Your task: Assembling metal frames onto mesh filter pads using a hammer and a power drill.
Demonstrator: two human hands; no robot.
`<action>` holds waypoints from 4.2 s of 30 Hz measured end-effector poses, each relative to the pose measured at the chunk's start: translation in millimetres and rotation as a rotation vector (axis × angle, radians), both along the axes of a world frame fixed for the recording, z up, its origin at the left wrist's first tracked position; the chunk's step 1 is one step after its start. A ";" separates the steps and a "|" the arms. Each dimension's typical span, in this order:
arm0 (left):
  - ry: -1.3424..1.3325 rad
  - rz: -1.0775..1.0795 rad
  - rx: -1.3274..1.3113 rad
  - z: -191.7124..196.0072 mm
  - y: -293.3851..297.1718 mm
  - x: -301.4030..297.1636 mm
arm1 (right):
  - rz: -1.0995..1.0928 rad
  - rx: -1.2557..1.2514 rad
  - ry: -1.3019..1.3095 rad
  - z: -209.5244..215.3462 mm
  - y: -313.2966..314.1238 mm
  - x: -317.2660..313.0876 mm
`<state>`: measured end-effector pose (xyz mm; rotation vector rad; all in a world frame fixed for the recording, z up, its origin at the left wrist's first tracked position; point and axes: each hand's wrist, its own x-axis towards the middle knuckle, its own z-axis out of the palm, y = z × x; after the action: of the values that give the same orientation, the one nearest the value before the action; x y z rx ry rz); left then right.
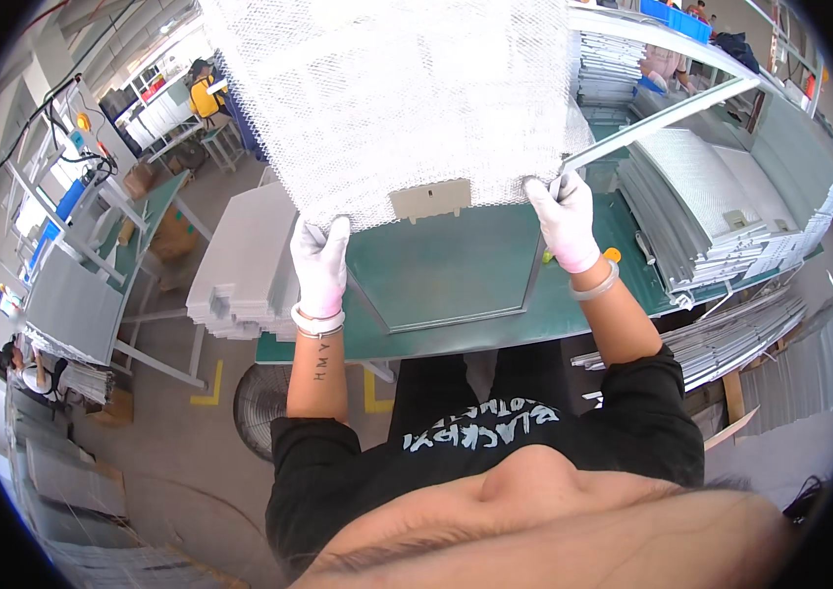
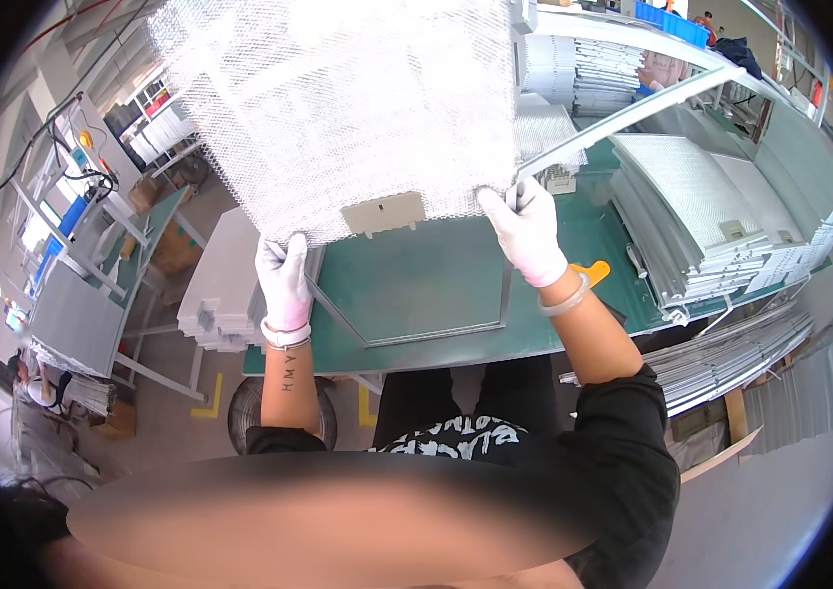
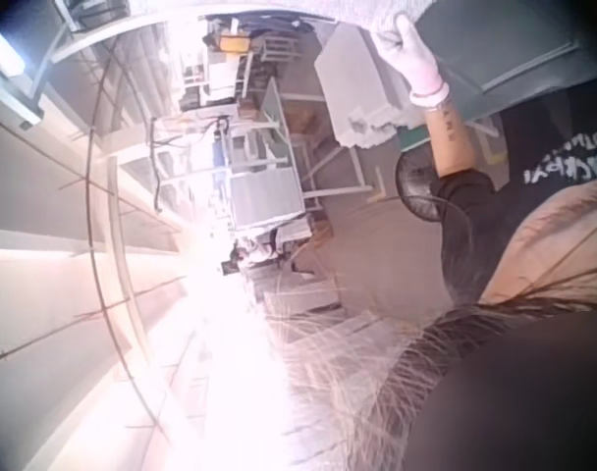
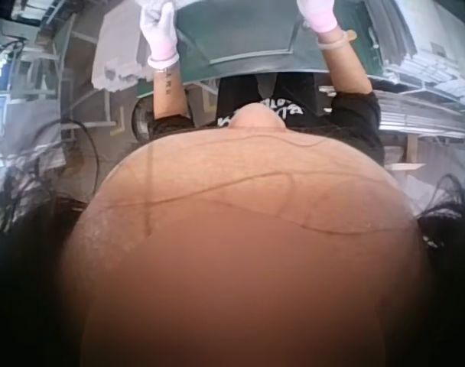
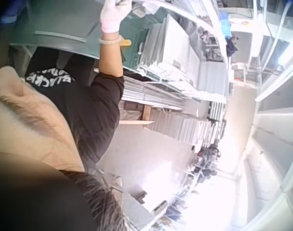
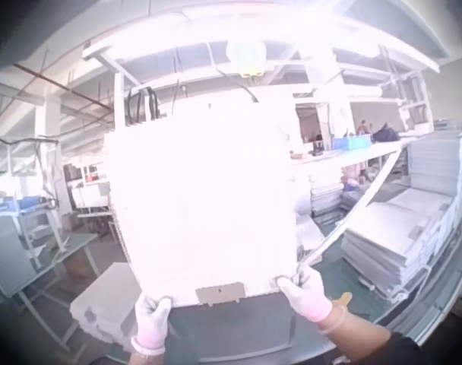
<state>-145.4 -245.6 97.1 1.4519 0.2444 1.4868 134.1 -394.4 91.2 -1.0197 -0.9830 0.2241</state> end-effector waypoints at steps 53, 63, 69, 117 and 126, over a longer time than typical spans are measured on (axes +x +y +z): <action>0.464 -0.251 -0.047 -24.7 7.5 -34.8 | 0.322 -0.280 -0.012 -17.0 -15.9 20.2; 0.106 -0.047 0.176 -2.6 -24.6 -21.2 | 0.099 -0.015 -0.085 -9.1 -25.8 16.0; 0.009 -1.316 0.410 -36.2 -13.9 -14.7 | 0.469 0.223 -0.284 0.0 -80.2 -21.4; 0.133 0.414 0.089 -10.6 -5.3 -6.7 | -0.099 -0.293 -0.232 18.7 9.6 15.6; 0.749 -0.861 0.471 -39.3 -28.2 -51.9 | 0.361 0.187 -0.255 -17.3 -77.6 -21.3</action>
<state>-197.3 -273.7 57.8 2.0836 -0.2913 0.2692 112.9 -472.0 73.9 -0.7050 -1.3937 0.2980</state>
